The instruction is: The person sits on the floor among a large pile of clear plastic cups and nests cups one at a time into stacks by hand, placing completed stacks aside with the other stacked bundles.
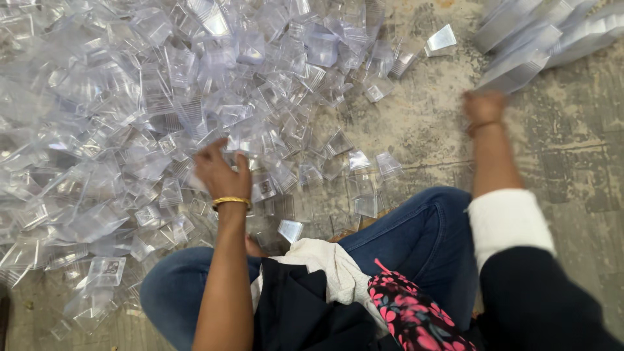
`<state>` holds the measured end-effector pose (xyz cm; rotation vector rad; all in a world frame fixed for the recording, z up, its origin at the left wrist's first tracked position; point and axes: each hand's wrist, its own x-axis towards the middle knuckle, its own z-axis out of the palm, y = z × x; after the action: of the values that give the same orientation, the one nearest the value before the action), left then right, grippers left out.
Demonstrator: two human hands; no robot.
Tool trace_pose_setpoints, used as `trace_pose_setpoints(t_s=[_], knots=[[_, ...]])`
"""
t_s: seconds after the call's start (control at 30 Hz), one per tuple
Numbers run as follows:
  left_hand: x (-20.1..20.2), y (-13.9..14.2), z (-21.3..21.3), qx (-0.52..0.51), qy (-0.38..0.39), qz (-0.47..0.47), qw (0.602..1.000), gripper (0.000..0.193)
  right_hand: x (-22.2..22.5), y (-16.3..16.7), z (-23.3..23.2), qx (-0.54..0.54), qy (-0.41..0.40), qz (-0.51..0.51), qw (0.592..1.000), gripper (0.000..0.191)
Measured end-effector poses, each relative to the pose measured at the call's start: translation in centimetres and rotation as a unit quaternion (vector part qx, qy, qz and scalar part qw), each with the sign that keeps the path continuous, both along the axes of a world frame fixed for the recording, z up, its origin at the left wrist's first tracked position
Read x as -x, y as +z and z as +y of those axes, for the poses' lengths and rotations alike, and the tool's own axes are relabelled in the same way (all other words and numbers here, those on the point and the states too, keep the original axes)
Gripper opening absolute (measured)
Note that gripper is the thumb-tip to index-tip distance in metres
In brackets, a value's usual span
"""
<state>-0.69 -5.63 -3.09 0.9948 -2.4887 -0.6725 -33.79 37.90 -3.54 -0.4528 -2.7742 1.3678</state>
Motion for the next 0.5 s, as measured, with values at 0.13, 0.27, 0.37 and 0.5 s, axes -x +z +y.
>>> trace_pose_setpoints(t_s=[0.13, 0.27, 0.37, 0.5], knots=[[0.3, -0.2, -2.7, -0.055, 0.177, -0.111, 0.976, 0.079, -7.2, -3.3, -5.1, -0.165, 0.245, -0.123, 0.947, 0.084], [1.3, -1.8, -2.1, -0.129, 0.167, -0.152, 0.966, 0.087, -14.4, -3.7, -9.9, -0.101, 0.448, -0.022, 0.888, 0.082], [1.9, -2.6, -1.1, -0.098, 0.146, -0.138, 0.975, 0.072, -18.6, -3.1, -12.4, -0.262, 0.449, -0.065, 0.852, 0.08], [1.6, -3.1, 0.0, -0.145, 0.064, -0.087, 0.983, 0.055, -20.0, -3.2, -13.0, -0.255, 0.417, -0.015, 0.872, 0.075]])
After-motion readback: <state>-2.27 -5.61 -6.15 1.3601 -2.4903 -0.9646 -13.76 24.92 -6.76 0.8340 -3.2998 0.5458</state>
